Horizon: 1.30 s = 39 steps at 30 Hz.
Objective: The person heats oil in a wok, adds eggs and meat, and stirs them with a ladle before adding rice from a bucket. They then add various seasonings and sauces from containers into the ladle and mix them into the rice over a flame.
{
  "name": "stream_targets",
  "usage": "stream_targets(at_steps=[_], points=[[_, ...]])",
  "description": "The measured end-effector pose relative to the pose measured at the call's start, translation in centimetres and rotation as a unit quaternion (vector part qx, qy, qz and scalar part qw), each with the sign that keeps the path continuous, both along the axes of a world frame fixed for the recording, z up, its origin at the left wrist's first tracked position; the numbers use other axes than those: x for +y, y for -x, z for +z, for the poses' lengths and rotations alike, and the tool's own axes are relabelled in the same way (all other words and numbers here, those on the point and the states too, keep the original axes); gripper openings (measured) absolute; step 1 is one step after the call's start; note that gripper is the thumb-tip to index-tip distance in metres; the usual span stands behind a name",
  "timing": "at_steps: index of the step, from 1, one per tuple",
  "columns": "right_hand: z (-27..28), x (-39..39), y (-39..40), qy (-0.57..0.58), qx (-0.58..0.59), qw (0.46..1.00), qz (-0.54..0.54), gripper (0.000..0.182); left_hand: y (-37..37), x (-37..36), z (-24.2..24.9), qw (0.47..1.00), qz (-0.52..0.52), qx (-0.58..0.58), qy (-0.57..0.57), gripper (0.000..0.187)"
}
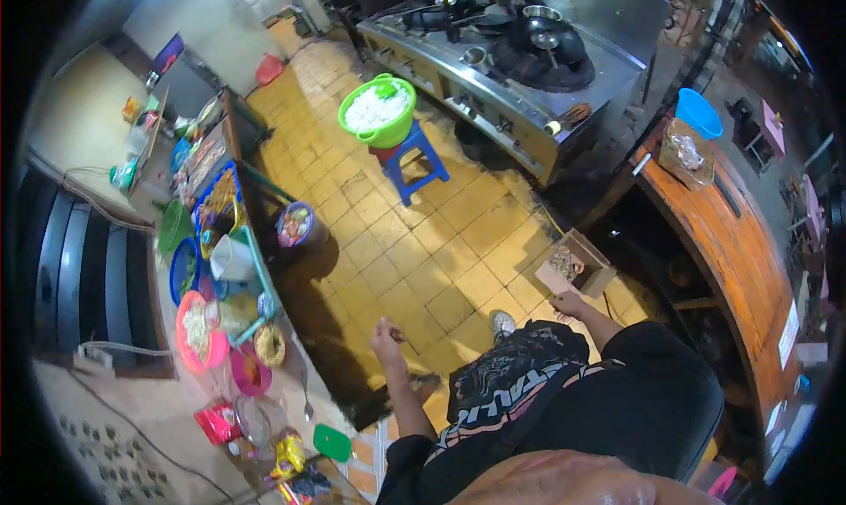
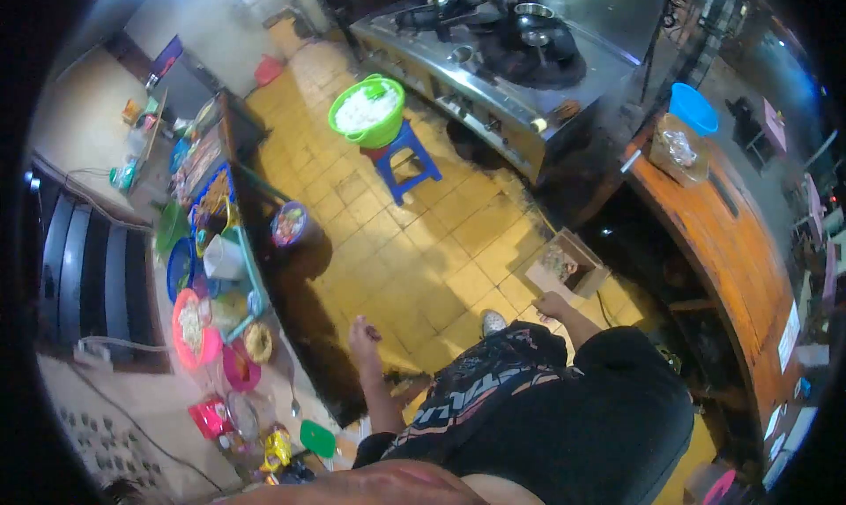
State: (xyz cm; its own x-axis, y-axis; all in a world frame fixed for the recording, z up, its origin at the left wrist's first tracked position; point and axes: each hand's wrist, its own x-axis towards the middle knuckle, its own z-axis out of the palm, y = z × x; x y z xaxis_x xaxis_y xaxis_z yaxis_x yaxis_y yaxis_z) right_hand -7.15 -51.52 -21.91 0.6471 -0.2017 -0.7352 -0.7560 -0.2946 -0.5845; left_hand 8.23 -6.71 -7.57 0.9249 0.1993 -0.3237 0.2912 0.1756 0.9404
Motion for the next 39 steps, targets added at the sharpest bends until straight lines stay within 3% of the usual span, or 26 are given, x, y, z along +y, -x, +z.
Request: stream_targets(at_steps=[1, 3, 6, 9, 10, 12, 15, 17, 18, 19, 20, 21, 22, 24, 25, 26, 28, 29, 32, 33, 35, 36, 37, 38, 39], points=[[0.7, 0.0, -3.3, -0.007, -0.036, 0.999, -0.038, 0.038, -2.6, -0.1, -3.3, 0.999, -0.028, 0.011, -0.018, 0.023], [1.3, -1.1, -2.8, -0.008, -0.040, 0.995, -0.092, 0.036, -1.0, -0.3, -12.5, 0.985, -0.100, 0.115, 0.074, 0.023], [1.5, -2.2, -5.3, 0.006, -0.053, 0.985, -0.167, 0.035, -0.4, -0.6, -22.3, 0.937, -0.124, 0.325, 0.034, 0.020], [0.0, -1.0, -5.3, -0.006, -0.011, 0.984, -0.180, 0.037, -1.9, 1.2, -25.3, 0.886, -0.160, 0.435, -0.018, 0.021], [-1.3, -1.5, -5.5, 0.110, 0.001, 0.994, -0.029, 0.041, -3.6, 1.2, -25.7, 0.878, -0.173, 0.446, -0.032, 0.021], [-3.6, -1.0, -6.3, 0.192, -0.037, 0.980, 0.023, 0.045, -8.4, 1.7, -26.1, 0.871, -0.197, 0.446, -0.056, 0.023], [-1.0, 0.1, -10.8, 0.223, -0.094, 0.966, -0.095, 0.034, -18.1, 0.6, -26.1, 0.878, -0.229, 0.412, -0.079, 0.027], [3.6, -0.1, -16.8, 0.040, -0.105, 0.955, -0.274, 0.029, -25.8, -1.7, -26.0, 0.894, -0.241, 0.372, -0.073, 0.030], [5.8, -2.8, -21.5, 0.185, -0.146, 0.959, -0.159, 0.024, -30.3, -3.3, -26.0, 0.904, -0.246, 0.345, -0.060, 0.031], [8.1, -5.6, -26.1, 0.352, -0.171, 0.918, -0.061, 0.021, -35.7, -5.6, -26.0, 0.912, -0.268, 0.308, -0.040, 0.033], [11.6, -7.6, -29.6, 0.208, -0.215, 0.940, -0.162, 0.020, -39.5, -7.6, -26.4, 0.920, -0.277, 0.275, -0.024, 0.034], [13.9, -9.0, -32.5, 0.271, -0.348, 0.872, -0.214, 0.021, -43.7, -9.5, -24.7, 0.877, -0.409, 0.246, -0.064, 0.027], [15.8, -11.4, -35.1, 0.203, -0.354, 0.873, -0.267, 0.023, -46.1, -14.9, -20.1, 0.845, -0.447, 0.222, -0.193, 0.022], [21.1, -15.6, -39.5, 0.302, -0.355, 0.839, -0.281, 0.030, -48.6, -25.2, -13.4, 0.873, -0.432, 0.205, -0.098, 0.022], [21.5, -18.7, -41.6, 0.323, -0.346, 0.829, -0.298, 0.036, -49.7, -29.8, -12.6, 0.866, -0.462, 0.192, -0.008, 0.026], [21.6, -21.7, -43.2, 0.343, -0.335, 0.819, -0.315, 0.042, -51.3, -34.2, -12.5, 0.806, -0.578, 0.126, -0.002, 0.028], [21.2, -27.2, -46.8, 0.408, -0.270, 0.811, -0.320, 0.048, -51.8, -43.0, -7.0, 0.760, -0.647, 0.064, -0.013, 0.037], [20.6, -29.6, -48.5, 0.471, -0.206, 0.796, -0.318, 0.054, -52.1, -47.6, -4.7, 0.775, -0.604, 0.179, 0.046, 0.036], [13.3, -38.0, -52.1, 0.519, -0.148, 0.792, -0.286, 0.062, -54.3, -58.5, -5.1, 0.755, -0.653, 0.057, -0.015, 0.039], [14.7, -39.2, -53.2, 0.421, -0.052, 0.860, -0.283, 0.069, -54.7, -61.3, -5.7, 0.760, -0.649, 0.027, -0.023, 0.037], [15.0, -40.8, -54.3, 0.029, -0.151, 0.896, -0.416, 0.048, -54.8, -64.8, -5.9, 0.764, -0.645, 0.011, -0.037, 0.034], [12.9, -42.2, -54.8, -0.199, -0.166, 0.849, -0.460, 0.040, -54.9, -65.9, -4.9, 0.759, -0.640, 0.119, 0.017, 0.031], [14.5, -41.8, -55.7, -0.325, -0.162, 0.765, -0.532, 0.027, -55.1, -67.9, -5.1, 0.744, -0.627, 0.218, 0.077, 0.029], [16.4, -41.1, -56.2, -0.355, -0.226, 0.765, -0.487, 0.023, -55.6, -69.2, -5.1, 0.740, -0.603, 0.273, 0.121, 0.025], [16.6, -41.1, -57.1, -0.306, -0.246, 0.786, -0.477, 0.021, -56.1, -70.4, -5.7, 0.749, -0.590, 0.280, 0.110, 0.024]])
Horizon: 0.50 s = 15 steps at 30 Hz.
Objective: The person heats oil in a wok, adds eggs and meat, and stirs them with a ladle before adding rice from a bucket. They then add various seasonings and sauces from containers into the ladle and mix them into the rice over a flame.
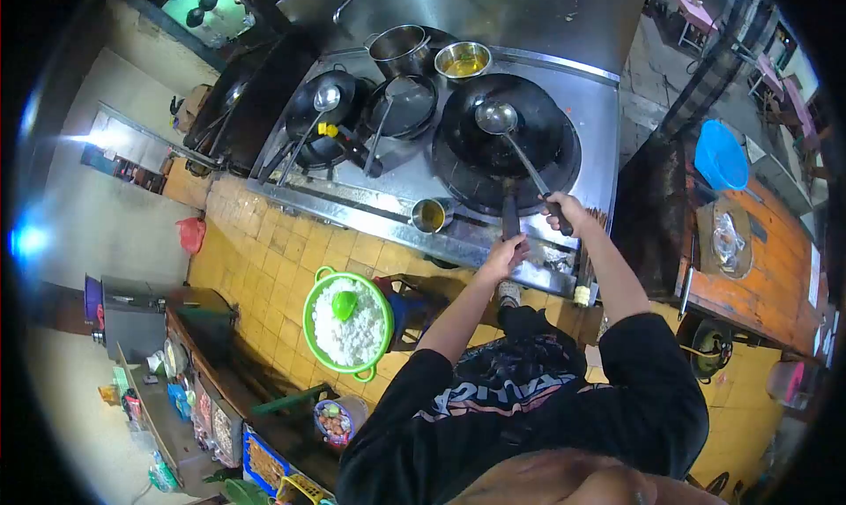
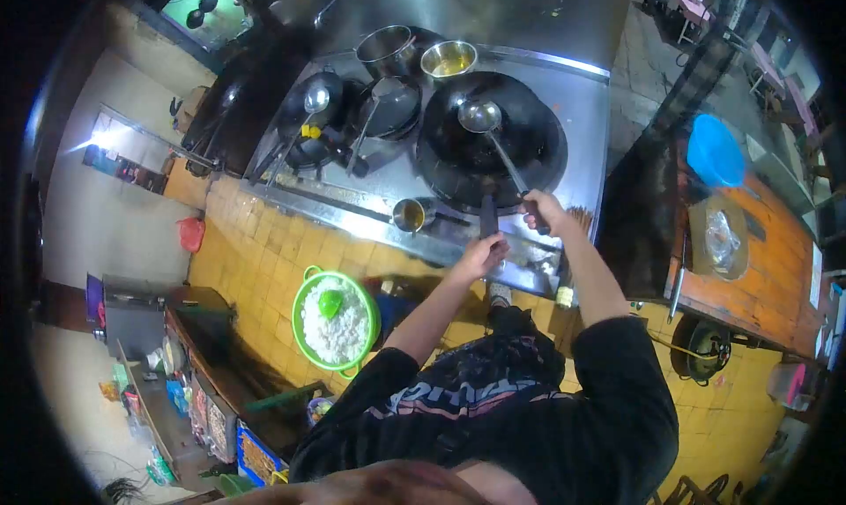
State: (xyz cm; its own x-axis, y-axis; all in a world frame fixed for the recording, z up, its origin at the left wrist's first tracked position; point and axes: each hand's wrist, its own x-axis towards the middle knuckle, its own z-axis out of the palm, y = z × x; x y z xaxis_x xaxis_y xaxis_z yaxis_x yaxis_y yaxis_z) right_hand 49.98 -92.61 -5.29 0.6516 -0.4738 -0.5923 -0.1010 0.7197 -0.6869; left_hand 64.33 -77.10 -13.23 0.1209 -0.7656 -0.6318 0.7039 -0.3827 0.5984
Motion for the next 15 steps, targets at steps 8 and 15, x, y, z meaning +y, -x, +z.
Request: stream_targets(at_steps=[8, 15], points=[[-1.6, 3.2, -0.5, 0.579, 0.484, 0.648, 0.105, 0.057, -2.8, -0.4, 2.4, 0.982, -0.056, -0.181, -0.006, 0.016], [9.4, 4.5, 1.6, 0.542, 0.305, 0.763, 0.177, 0.055, -6.3, 0.9, 1.6, 0.961, -0.155, -0.226, 0.025, 0.023]])
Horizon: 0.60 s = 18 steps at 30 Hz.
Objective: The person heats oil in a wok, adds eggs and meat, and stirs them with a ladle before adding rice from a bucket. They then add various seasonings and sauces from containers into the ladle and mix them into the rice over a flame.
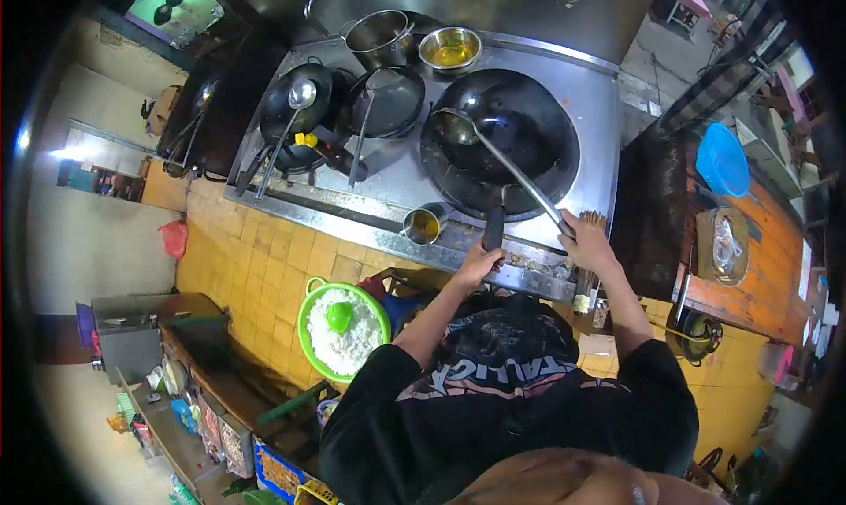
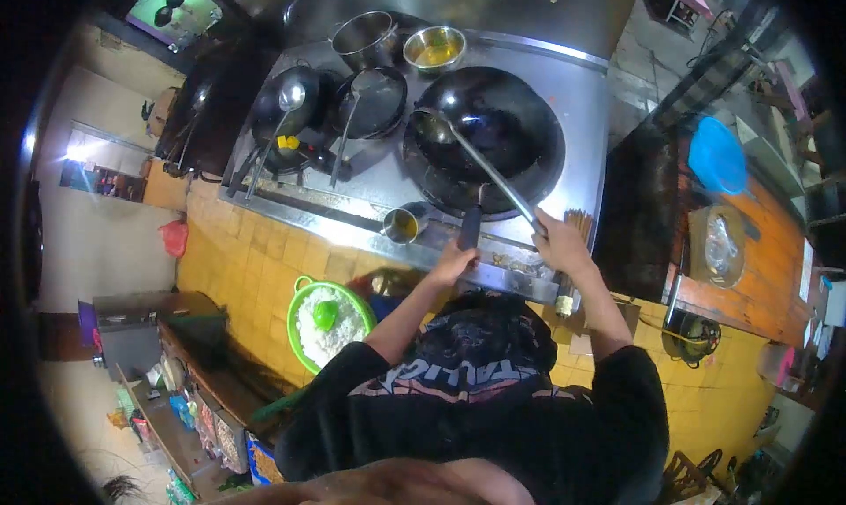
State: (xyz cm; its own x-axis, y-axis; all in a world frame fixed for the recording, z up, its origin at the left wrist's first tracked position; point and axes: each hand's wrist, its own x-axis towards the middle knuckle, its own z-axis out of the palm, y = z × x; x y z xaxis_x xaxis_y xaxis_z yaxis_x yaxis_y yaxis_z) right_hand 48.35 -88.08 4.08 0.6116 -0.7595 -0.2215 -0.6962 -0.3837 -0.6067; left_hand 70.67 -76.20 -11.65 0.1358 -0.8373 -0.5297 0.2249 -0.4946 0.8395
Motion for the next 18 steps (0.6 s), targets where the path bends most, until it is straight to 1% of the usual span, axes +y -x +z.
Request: stream_targets(at_steps=[1, 2, 4, 6, 8, 9, 10, 11, 12, 13, 14, 15, 16, 17, 18], points=[[-0.7, -0.2, -1.0, 0.090, 0.042, 0.995, -0.023, 0.051, -0.1, 0.2, 0.6, 1.000, 0.002, 0.012, 0.019, 0.023], [-1.8, -0.3, -1.6, 0.093, 0.043, 0.994, -0.028, 0.051, -0.3, 0.4, 1.1, 0.999, 0.003, 0.024, 0.038, 0.023], [-4.7, -0.5, -3.1, 0.193, 0.102, 0.969, -0.117, 0.052, -0.8, 0.3, 0.8, 0.998, -0.004, 0.044, 0.037, 0.023], [-8.2, 0.5, -2.9, 0.230, 0.102, 0.957, -0.144, 0.051, -0.9, 0.4, 0.7, 0.997, 0.012, 0.058, 0.047, 0.023], [-9.0, 2.5, -2.3, 0.104, -0.031, 0.985, -0.134, 0.050, -0.9, 0.4, 0.1, 0.993, 0.036, 0.103, 0.039, 0.025], [-7.3, 2.6, -1.8, 0.106, -0.022, 0.985, -0.132, 0.050, -1.2, 0.6, -0.2, 0.991, 0.024, 0.126, 0.031, 0.028], [-3.6, 2.9, -1.4, -0.106, -0.069, 0.982, -0.141, 0.048, -1.2, 1.0, -0.3, 0.990, 0.026, 0.136, 0.030, 0.028], [-1.1, 3.1, -1.3, -0.314, -0.113, 0.931, -0.147, 0.046, -1.3, 1.5, -0.1, 0.981, 0.022, 0.191, 0.038, 0.030], [-0.1, 3.2, -1.3, -0.316, -0.105, 0.931, -0.149, 0.046, -1.7, 2.3, 0.6, 0.969, 0.017, 0.243, 0.044, 0.032], [0.7, 2.8, -1.3, -0.176, -0.088, 0.973, -0.123, 0.044, -2.6, 2.8, 2.9, 0.964, -0.067, 0.249, 0.070, 0.037], [1.2, 1.9, -1.5, -0.030, -0.069, 0.993, -0.090, 0.043, -3.4, 2.9, 2.1, 0.961, -0.064, 0.258, 0.076, 0.037], [-0.3, 1.6, -2.2, 0.064, -0.047, 0.991, -0.111, 0.045, -4.0, 3.7, 0.7, 0.948, -0.163, 0.269, 0.055, 0.037], [-1.8, 1.3, -2.8, 0.063, -0.039, 0.991, -0.112, 0.045, -4.5, 4.9, -1.4, 0.924, -0.263, 0.277, 0.032, 0.038], [-3.2, 0.8, -3.2, 0.140, -0.001, 0.982, -0.129, 0.047, -4.7, 6.1, -5.0, 0.921, -0.263, 0.286, 0.033, 0.038], [-4.5, 0.3, -3.5, 0.218, 0.036, 0.965, -0.144, 0.049, -4.7, 7.3, -9.8, 0.912, -0.303, 0.271, -0.060, 0.034]])
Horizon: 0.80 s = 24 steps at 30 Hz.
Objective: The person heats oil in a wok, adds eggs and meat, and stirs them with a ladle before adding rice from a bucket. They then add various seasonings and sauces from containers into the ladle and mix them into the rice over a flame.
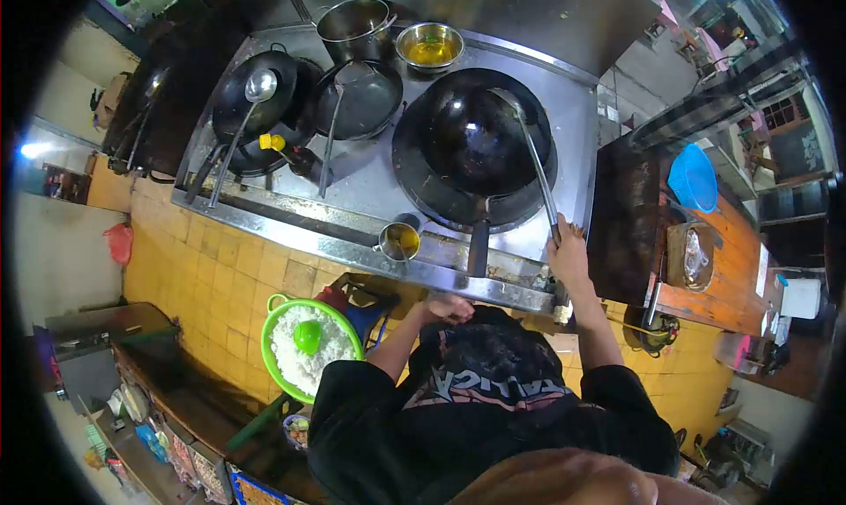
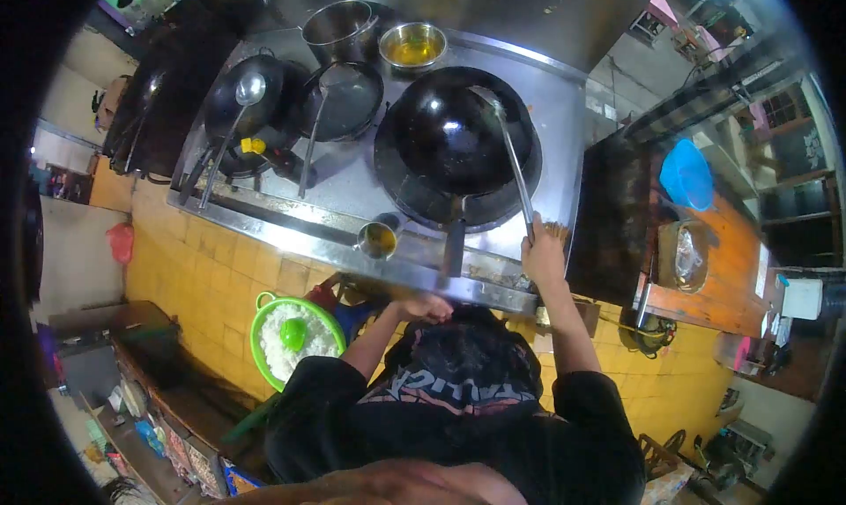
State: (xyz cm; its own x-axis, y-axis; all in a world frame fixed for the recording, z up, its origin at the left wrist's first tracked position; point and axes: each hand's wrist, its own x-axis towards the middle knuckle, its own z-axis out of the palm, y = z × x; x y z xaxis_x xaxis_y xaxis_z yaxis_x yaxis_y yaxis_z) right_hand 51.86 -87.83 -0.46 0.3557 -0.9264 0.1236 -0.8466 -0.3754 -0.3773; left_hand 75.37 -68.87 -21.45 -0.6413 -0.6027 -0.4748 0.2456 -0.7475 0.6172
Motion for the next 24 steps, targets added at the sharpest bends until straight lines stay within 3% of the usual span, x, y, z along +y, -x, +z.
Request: stream_targets(at_steps=[1, 2, 4, 5, 6, 7, 8, 10, 11, 12, 14, 17, 20, 21, 22, 24], points=[[-1.4, 0.0, 0.6, 0.063, -0.026, 0.997, 0.040, 0.050, -0.3, 0.8, -4.0, 0.995, -0.063, -0.039, -0.067, 0.031], [-1.2, 0.7, 0.5, 0.067, -0.022, 0.996, 0.048, 0.050, -1.2, 1.7, -6.5, 0.996, -0.055, -0.034, -0.063, 0.031], [1.7, 3.5, 0.6, -0.116, -0.036, 0.988, 0.090, 0.049, -1.7, 3.0, -10.0, 0.987, 0.031, -0.137, -0.071, 0.030], [4.2, 3.7, 0.8, -0.118, -0.022, 0.988, 0.092, 0.049, -1.9, 3.0, -11.4, 0.967, 0.079, -0.233, -0.072, 0.030], [7.4, 4.2, 1.0, -0.309, -0.074, 0.948, 0.031, 0.052, -2.0, 3.1, -12.6, 0.940, 0.110, -0.314, -0.073, 0.029], [9.2, 4.4, 1.3, -0.480, -0.125, 0.867, -0.040, 0.055, -2.3, 2.5, -13.6, 0.910, 0.135, -0.385, -0.074, 0.029], [8.5, 4.3, 1.9, -0.476, -0.110, 0.871, -0.054, 0.055, -2.7, 1.7, -14.5, 0.891, 0.149, -0.423, -0.077, 0.029], [6.6, 3.8, 2.2, -0.311, -0.181, 0.933, -0.030, 0.056, -3.1, -0.1, -15.4, 0.857, 0.169, -0.476, -0.097, 0.028], [6.1, 3.2, 0.9, -0.224, -0.122, 0.967, -0.027, 0.054, -3.1, -0.6, -15.7, 0.849, 0.174, -0.487, -0.108, 0.028], [5.3, 2.6, -0.2, -0.223, -0.128, 0.963, -0.075, 0.052, -3.0, -1.0, -15.9, 0.844, 0.175, -0.493, -0.116, 0.027], [2.5, 1.5, 0.7, -0.190, -0.108, 0.973, -0.070, 0.046, -2.6, -1.9, -16.2, 0.834, 0.179, -0.505, -0.133, 0.027], [3.8, 2.2, -0.4, -0.169, -0.069, 0.980, -0.076, 0.051, -2.2, -1.9, -16.4, 0.824, 0.188, -0.511, -0.154, 0.026], [3.5, 4.5, 1.6, -0.224, -0.034, 0.974, -0.020, 0.051, -1.2, -2.0, -16.3, 0.822, 0.195, -0.510, -0.162, 0.025], [4.7, 4.6, 1.7, -0.290, -0.067, 0.954, -0.021, 0.050, -0.8, -1.8, -16.2, 0.821, 0.198, -0.508, -0.165, 0.025], [6.2, 4.6, 1.4, -0.354, -0.097, 0.930, -0.027, 0.049, -0.5, -1.5, -16.2, 0.822, 0.200, -0.506, -0.169, 0.024], [9.6, 4.3, 0.8, -0.530, -0.211, 0.815, -0.103, 0.050, -0.1, -1.2, -16.3, 0.822, 0.204, -0.501, -0.176, 0.024]])
